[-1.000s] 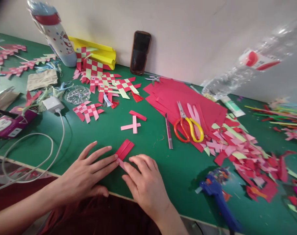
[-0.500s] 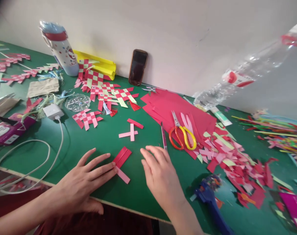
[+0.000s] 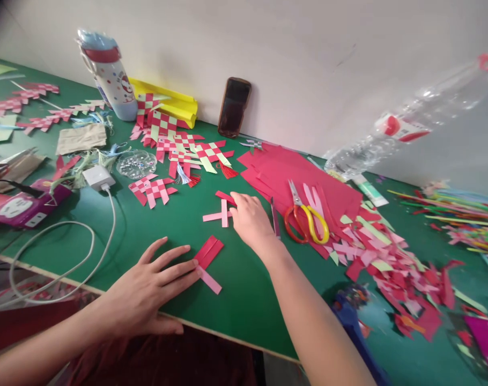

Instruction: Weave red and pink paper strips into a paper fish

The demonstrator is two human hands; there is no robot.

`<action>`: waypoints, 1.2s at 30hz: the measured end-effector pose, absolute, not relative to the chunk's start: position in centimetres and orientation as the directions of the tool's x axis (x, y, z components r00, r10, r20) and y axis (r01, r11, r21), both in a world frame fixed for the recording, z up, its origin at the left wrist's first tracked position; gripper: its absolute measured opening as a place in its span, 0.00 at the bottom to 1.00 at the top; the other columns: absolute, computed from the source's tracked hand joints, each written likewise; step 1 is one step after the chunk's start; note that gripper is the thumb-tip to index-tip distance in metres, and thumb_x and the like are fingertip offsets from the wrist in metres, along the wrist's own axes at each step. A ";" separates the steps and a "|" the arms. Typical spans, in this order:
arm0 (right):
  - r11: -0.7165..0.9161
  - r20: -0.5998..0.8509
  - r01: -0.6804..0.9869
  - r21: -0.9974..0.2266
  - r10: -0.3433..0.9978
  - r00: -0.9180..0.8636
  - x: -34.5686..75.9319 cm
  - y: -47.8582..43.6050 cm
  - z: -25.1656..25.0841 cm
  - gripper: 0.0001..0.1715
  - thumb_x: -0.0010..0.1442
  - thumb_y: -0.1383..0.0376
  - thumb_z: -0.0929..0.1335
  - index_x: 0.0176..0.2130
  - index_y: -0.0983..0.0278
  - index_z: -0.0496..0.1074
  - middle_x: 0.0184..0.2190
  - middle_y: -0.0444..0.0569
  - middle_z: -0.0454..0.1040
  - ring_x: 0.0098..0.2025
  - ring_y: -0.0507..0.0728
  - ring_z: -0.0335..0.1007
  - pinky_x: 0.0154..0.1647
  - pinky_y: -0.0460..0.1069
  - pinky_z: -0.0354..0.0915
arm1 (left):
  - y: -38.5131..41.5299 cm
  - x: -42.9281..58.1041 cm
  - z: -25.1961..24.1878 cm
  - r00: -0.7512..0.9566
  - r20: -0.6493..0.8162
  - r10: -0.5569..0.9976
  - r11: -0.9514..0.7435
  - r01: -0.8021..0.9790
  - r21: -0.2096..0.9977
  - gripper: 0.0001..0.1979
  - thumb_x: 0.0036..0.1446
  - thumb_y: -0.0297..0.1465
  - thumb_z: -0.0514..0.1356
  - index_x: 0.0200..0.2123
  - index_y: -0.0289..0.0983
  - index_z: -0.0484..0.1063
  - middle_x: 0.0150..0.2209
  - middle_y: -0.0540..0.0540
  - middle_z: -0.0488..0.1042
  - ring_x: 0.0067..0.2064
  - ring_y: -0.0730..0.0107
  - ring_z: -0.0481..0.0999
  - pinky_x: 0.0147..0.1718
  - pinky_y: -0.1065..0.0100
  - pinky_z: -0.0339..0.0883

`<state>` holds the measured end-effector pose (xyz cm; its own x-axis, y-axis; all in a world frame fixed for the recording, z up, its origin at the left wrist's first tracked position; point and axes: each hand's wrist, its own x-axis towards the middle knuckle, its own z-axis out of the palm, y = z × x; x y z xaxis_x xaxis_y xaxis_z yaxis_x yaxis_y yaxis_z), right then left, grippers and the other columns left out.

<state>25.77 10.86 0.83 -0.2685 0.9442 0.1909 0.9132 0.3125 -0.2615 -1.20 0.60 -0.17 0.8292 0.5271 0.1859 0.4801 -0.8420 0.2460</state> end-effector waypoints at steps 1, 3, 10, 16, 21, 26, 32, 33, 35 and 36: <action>0.301 0.188 0.917 -0.263 0.948 -0.257 25.7 11.1 0.7 0.23 0.62 0.70 0.62 0.56 0.68 0.69 0.49 0.58 0.76 0.51 0.64 0.70 0.53 0.62 0.65 | 0.6 -1.2 -0.2 0.830 0.189 0.524 -0.845 0.479 0.239 0.40 0.59 0.60 0.49 0.67 0.43 0.57 0.61 0.46 0.68 0.67 0.52 0.56 0.67 0.45 0.21; 0.276 0.183 0.923 -0.267 0.955 -0.233 25.8 11.4 0.4 0.23 0.60 0.71 0.63 0.55 0.68 0.70 0.45 0.57 0.76 0.48 0.63 0.71 0.52 0.60 0.65 | 0.6 -1.2 -0.2 0.833 0.198 0.517 -0.852 0.476 0.220 0.40 0.59 0.60 0.50 0.66 0.43 0.58 0.60 0.45 0.69 0.66 0.51 0.57 0.67 0.43 0.25; 0.191 0.163 0.932 -0.307 0.976 -0.147 26.6 11.2 0.7 0.22 0.59 0.69 0.65 0.53 0.66 0.70 0.33 0.50 0.77 0.39 0.60 0.73 0.42 0.54 0.66 | 0.6 -1.2 -0.3 0.832 0.215 0.512 -0.856 0.473 0.209 0.37 0.59 0.60 0.50 0.64 0.46 0.62 0.61 0.47 0.68 0.66 0.50 0.58 0.67 0.42 0.24; 0.123 0.156 0.921 -0.368 0.985 -0.070 27.3 9.1 2.1 0.23 0.59 0.65 0.65 0.55 0.63 0.69 0.33 0.49 0.78 0.34 0.58 0.75 0.37 0.53 0.68 | 0.6 -1.2 -0.3 0.833 0.215 0.510 -0.858 0.475 0.195 0.37 0.58 0.60 0.51 0.63 0.45 0.63 0.59 0.45 0.69 0.65 0.50 0.59 0.67 0.42 0.30; 0.059 0.081 0.885 -0.461 0.996 -0.024 27.1 5.2 3.3 0.21 0.60 0.60 0.66 0.53 0.60 0.70 0.33 0.46 0.79 0.30 0.56 0.75 0.31 0.50 0.69 | 0.6 -1.2 -0.1 0.834 0.206 0.511 -0.857 0.477 0.195 0.36 0.59 0.59 0.51 0.63 0.45 0.63 0.61 0.45 0.67 0.66 0.50 0.57 0.67 0.42 0.30; 0.035 0.061 0.873 -0.487 0.998 -0.006 27.0 2.1 3.1 0.20 0.62 0.58 0.66 0.52 0.60 0.72 0.33 0.47 0.79 0.30 0.56 0.76 0.31 0.50 0.70 | 0.5 -1.1 0.1 0.825 0.179 0.536 -0.842 0.506 0.190 0.37 0.58 0.60 0.51 0.63 0.45 0.62 0.64 0.42 0.62 0.68 0.50 0.54 0.67 0.42 0.25; 0.128 0.304 0.903 -0.411 0.953 0.004 27.1 0.5 2.1 0.21 0.65 0.58 0.65 0.55 0.60 0.69 0.41 0.53 0.76 0.39 0.59 0.75 0.39 0.54 0.73 | 0.5 -1.1 -0.2 0.835 0.192 0.515 -0.854 0.483 0.191 0.37 0.58 0.60 0.52 0.63 0.45 0.63 0.61 0.44 0.67 0.68 0.49 0.55 0.67 0.42 0.28; 0.163 0.363 0.916 -0.367 0.932 -0.020 26.8 0.2 2.0 0.22 0.65 0.59 0.65 0.57 0.60 0.68 0.46 0.56 0.74 0.44 0.61 0.73 0.43 0.57 0.72 | 0.5 -1.1 -0.2 0.834 0.195 0.516 -0.854 0.483 0.193 0.37 0.58 0.60 0.51 0.63 0.45 0.63 0.60 0.44 0.68 0.68 0.49 0.55 0.67 0.42 0.27; 0.249 0.435 0.925 -0.286 0.894 -0.107 26.1 -0.8 1.9 0.23 0.65 0.61 0.66 0.58 0.59 0.67 0.52 0.58 0.70 0.53 0.65 0.68 0.50 0.62 0.69 | 0.5 -1.1 -0.3 0.832 0.199 0.517 -0.853 0.484 0.195 0.38 0.58 0.60 0.51 0.64 0.45 0.62 0.60 0.45 0.68 0.68 0.50 0.55 0.67 0.43 0.25; 0.303 0.434 0.915 -0.268 0.885 -0.166 25.6 -1.4 1.9 0.22 0.64 0.62 0.67 0.57 0.59 0.68 0.52 0.57 0.70 0.54 0.65 0.66 0.51 0.63 0.68 | 0.5 -1.1 -0.3 0.832 0.201 0.517 -0.854 0.483 0.194 0.38 0.59 0.60 0.51 0.64 0.45 0.61 0.60 0.45 0.68 0.68 0.50 0.55 0.67 0.43 0.25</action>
<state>25.58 -1.42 1.91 -0.1663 0.8854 0.4341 0.9145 0.3031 -0.2678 -1.09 0.50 -0.29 0.8323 0.5166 0.2008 0.4831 -0.8538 0.1942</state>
